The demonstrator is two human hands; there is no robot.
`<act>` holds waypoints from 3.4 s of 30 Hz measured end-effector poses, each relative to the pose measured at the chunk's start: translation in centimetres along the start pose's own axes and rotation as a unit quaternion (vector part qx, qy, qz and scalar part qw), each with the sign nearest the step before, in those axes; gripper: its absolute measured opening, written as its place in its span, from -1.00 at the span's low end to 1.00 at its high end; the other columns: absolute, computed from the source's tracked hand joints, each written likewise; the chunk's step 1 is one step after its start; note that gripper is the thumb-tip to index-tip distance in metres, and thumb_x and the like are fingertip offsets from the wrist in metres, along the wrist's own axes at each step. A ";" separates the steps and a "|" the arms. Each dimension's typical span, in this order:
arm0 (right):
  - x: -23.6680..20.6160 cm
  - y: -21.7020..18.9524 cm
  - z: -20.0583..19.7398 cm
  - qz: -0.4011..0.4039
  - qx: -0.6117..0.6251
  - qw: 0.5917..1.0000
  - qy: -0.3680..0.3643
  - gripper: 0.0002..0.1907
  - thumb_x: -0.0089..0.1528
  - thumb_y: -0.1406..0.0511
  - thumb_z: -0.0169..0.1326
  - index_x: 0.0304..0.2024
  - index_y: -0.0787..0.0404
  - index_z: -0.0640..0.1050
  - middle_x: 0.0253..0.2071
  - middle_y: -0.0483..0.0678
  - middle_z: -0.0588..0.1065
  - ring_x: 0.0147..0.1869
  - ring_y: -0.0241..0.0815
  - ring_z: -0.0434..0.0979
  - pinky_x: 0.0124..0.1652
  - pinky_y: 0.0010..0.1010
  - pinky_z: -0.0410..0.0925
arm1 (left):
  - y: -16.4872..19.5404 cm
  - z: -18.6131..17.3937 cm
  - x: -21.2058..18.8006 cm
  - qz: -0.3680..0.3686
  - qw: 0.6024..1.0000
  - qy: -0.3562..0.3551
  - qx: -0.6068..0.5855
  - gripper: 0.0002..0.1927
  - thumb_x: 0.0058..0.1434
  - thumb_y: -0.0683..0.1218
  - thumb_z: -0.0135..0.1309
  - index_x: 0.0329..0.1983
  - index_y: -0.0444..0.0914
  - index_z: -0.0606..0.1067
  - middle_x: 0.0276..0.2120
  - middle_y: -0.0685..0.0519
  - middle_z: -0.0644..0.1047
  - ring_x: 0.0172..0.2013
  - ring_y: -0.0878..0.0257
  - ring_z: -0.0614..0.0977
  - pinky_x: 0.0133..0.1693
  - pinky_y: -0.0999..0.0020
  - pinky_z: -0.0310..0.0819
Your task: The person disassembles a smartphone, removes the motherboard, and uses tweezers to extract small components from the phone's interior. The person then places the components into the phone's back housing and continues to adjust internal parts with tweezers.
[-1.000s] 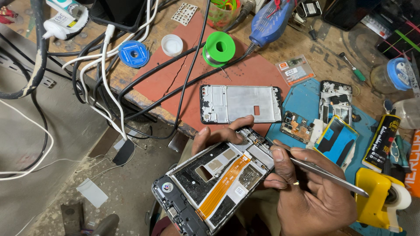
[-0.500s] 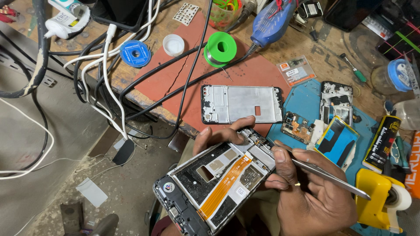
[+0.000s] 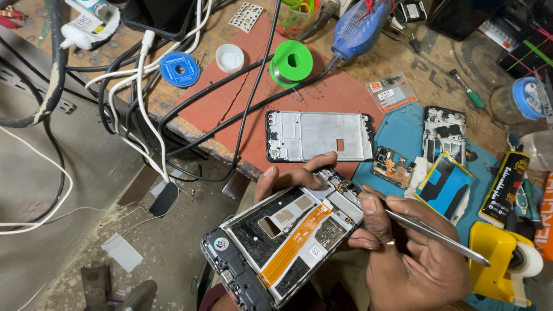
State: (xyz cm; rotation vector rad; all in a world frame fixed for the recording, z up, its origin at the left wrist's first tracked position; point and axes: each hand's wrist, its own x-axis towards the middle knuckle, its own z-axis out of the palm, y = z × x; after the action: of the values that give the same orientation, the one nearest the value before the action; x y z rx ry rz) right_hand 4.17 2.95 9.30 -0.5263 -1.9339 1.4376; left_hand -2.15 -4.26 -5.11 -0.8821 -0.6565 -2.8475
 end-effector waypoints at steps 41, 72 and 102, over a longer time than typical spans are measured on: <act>1.4 1.6 -3.0 -0.127 -0.037 0.981 -0.144 -0.71 0.30 0.61 0.15 0.03 0.42 0.41 -0.15 0.29 0.60 -0.02 -0.09 0.68 0.02 -0.37 0.57 | 1.6 5.1 2.0 -0.013 0.987 0.128 0.099 0.43 0.14 0.08 0.50 0.66 -0.08 -0.41 0.05 -0.03 0.38 0.20 -0.09 0.58 0.27 -0.02 0.42; 1.2 2.4 -2.9 -0.121 -0.051 0.983 -0.127 -0.73 0.27 0.59 0.18 -0.02 0.43 0.43 -0.11 0.27 0.59 0.01 -0.09 0.68 0.06 -0.34 0.58 | 1.7 4.8 1.9 -0.003 0.988 0.117 0.098 0.34 0.18 0.00 0.44 0.65 -0.08 -0.37 0.05 -0.03 0.39 0.20 -0.09 0.57 0.27 -0.03 0.42; -0.6 2.8 -1.9 -0.040 -0.016 0.993 -0.110 -0.71 0.20 0.56 0.21 -0.01 0.44 0.56 0.00 0.29 0.59 0.08 -0.02 0.64 0.07 -0.35 0.53 | 4.0 5.2 2.6 -0.015 0.988 0.103 0.115 0.19 0.29 0.00 0.28 0.66 -0.04 -0.36 0.10 -0.08 0.36 0.20 -0.14 0.50 0.25 -0.04 0.40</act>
State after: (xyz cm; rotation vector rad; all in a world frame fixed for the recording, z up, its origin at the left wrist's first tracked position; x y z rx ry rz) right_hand 5.71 4.75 6.80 -0.3113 -2.1279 1.4657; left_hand -0.79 -5.61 1.69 -0.5395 -0.9519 -2.7621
